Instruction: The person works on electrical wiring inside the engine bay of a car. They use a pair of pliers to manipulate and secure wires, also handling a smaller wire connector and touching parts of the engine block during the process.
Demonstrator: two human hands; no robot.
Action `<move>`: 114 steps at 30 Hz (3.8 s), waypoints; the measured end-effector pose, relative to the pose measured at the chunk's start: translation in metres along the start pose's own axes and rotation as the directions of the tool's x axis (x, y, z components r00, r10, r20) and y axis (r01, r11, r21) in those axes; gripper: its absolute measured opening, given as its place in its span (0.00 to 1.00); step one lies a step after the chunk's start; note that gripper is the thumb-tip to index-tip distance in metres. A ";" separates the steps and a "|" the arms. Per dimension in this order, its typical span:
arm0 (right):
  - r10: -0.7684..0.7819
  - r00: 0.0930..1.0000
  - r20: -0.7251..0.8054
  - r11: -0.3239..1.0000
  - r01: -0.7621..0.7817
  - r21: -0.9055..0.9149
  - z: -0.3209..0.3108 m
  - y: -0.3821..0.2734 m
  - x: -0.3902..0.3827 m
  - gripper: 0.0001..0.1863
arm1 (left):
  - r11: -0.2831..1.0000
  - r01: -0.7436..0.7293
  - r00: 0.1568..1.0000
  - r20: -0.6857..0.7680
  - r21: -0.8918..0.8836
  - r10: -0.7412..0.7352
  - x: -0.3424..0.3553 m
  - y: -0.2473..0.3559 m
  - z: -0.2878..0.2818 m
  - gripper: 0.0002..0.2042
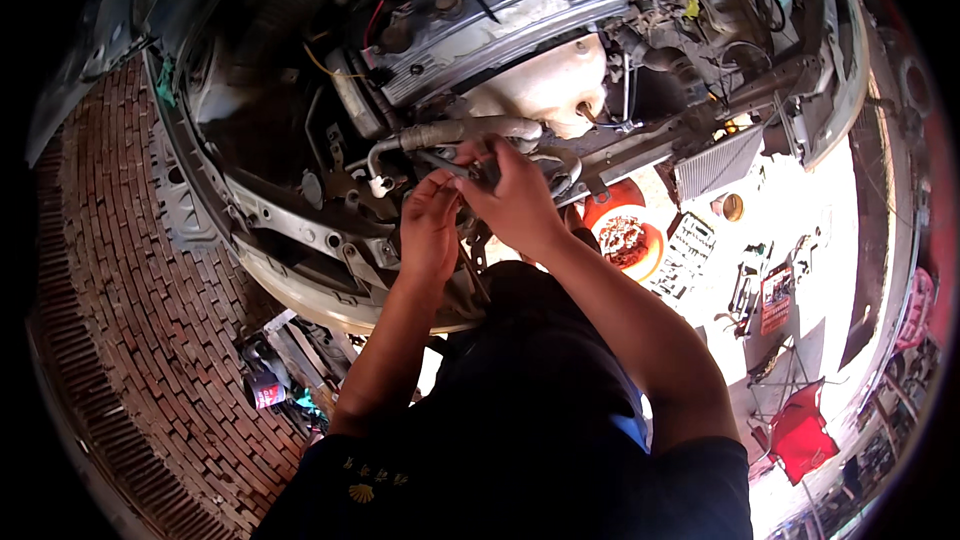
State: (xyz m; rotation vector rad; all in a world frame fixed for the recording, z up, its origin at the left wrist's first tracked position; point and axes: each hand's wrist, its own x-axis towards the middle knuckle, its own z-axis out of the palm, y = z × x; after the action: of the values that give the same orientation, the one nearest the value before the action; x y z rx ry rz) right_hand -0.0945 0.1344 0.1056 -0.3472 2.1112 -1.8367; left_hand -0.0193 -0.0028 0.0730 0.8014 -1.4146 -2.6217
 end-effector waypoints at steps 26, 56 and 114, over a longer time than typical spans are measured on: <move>0.440 0.878 0.188 0.835 -0.477 0.274 0.002 0.033 -0.015 0.15 | 0.988 0.040 0.999 -0.035 0.151 -0.035 -0.014 -0.005 -0.009 0.07; 0.524 0.803 0.284 0.701 -0.596 0.393 -0.006 0.021 -0.007 0.11 | 0.982 0.162 0.987 0.019 -0.097 -0.161 -0.007 -0.011 -0.020 0.05; 0.306 0.950 -0.062 0.846 -0.242 0.476 0.000 0.014 -0.020 0.08 | 0.994 0.101 0.959 0.270 -0.040 -0.087 -0.014 -0.003 -0.006 0.22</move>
State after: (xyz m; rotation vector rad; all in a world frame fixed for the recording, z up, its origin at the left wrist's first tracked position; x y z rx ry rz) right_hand -0.0758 0.1444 0.0930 0.1957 1.6097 -2.1448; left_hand -0.0036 -0.0016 0.0733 0.5356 -1.3859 -2.9199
